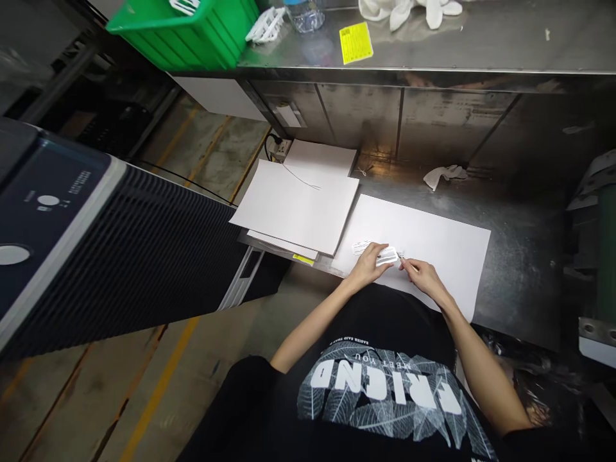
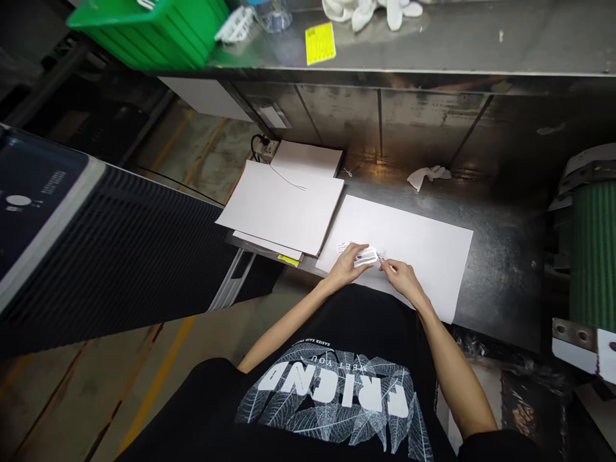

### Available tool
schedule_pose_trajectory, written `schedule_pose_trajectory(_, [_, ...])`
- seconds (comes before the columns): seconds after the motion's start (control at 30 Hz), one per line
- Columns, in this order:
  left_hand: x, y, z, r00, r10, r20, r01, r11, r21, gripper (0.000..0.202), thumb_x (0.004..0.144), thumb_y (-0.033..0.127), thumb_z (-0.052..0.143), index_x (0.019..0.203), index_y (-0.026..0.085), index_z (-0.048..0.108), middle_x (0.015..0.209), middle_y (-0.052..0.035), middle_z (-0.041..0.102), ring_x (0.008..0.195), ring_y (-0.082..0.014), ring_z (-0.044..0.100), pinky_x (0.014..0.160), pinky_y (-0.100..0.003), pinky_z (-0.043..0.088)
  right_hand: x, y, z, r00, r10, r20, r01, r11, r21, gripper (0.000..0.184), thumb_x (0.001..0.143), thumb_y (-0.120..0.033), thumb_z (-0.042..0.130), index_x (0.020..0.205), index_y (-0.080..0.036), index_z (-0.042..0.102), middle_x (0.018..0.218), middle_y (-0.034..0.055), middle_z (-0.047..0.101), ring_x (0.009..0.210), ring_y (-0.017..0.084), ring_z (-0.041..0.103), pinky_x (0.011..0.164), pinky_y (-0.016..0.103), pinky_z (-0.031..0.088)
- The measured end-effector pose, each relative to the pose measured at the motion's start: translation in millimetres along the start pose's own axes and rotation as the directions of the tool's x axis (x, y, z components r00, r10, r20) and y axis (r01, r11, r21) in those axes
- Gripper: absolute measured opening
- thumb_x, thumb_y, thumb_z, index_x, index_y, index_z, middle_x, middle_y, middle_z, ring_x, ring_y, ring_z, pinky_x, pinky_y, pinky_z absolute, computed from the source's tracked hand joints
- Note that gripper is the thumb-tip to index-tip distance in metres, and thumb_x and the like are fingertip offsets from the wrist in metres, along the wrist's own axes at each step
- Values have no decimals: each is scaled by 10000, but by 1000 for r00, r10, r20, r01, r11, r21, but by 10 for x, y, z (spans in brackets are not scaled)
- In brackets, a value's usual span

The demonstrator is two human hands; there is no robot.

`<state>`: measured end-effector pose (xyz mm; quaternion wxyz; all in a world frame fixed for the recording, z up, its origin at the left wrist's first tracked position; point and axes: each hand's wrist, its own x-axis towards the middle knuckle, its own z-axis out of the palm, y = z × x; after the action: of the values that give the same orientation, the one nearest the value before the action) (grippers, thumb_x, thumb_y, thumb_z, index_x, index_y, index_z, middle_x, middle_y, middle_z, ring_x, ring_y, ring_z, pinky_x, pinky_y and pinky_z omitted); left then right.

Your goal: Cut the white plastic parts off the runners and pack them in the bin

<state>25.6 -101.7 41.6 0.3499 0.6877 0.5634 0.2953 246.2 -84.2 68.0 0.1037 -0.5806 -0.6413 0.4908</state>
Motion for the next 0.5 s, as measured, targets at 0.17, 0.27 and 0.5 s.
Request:
schedule_pose_trajectory(0.17, [-125, -274, 32, 996, -92, -24, 93, 994, 59, 514, 939, 333, 789, 1396, 193, 600, 1319, -120, 647, 1277, -272, 640, 1133, -447, 532, -48, 246, 151, 994, 28, -101, -34, 998, -60, 649, 1023, -735, 383, 1058, -216, 771, 862, 76, 728, 800, 253, 652, 776, 369, 495])
schedule_pose_trajectory(0.27, [-160, -446, -86, 976, -188, -113, 202, 970, 136, 496, 960, 312, 748, 1409, 170, 591, 1341, -148, 601, 1316, -305, 598, 1165, -489, 498, -49, 401, 117, 977, 56, -206, -85, 987, -135, 608, 1004, -685, 443, 1210, -192, 734, 1057, 149, 715, 984, 324, 665, 927, 489, 507])
schedule_pose_trajectory(0.5, [-160, -596, -168, 968, -217, -130, 246, 924, 294, 767, 913, 281, 773, 1573, 81, 437, 1544, -259, 462, 1481, -411, 432, 1250, -593, 371, -439, -456, -174, 891, -337, -304, 334, 940, -62, 525, 998, -565, 626, 1402, -231, 660, 1415, 187, 615, 1348, 353, 580, 1179, 590, 429])
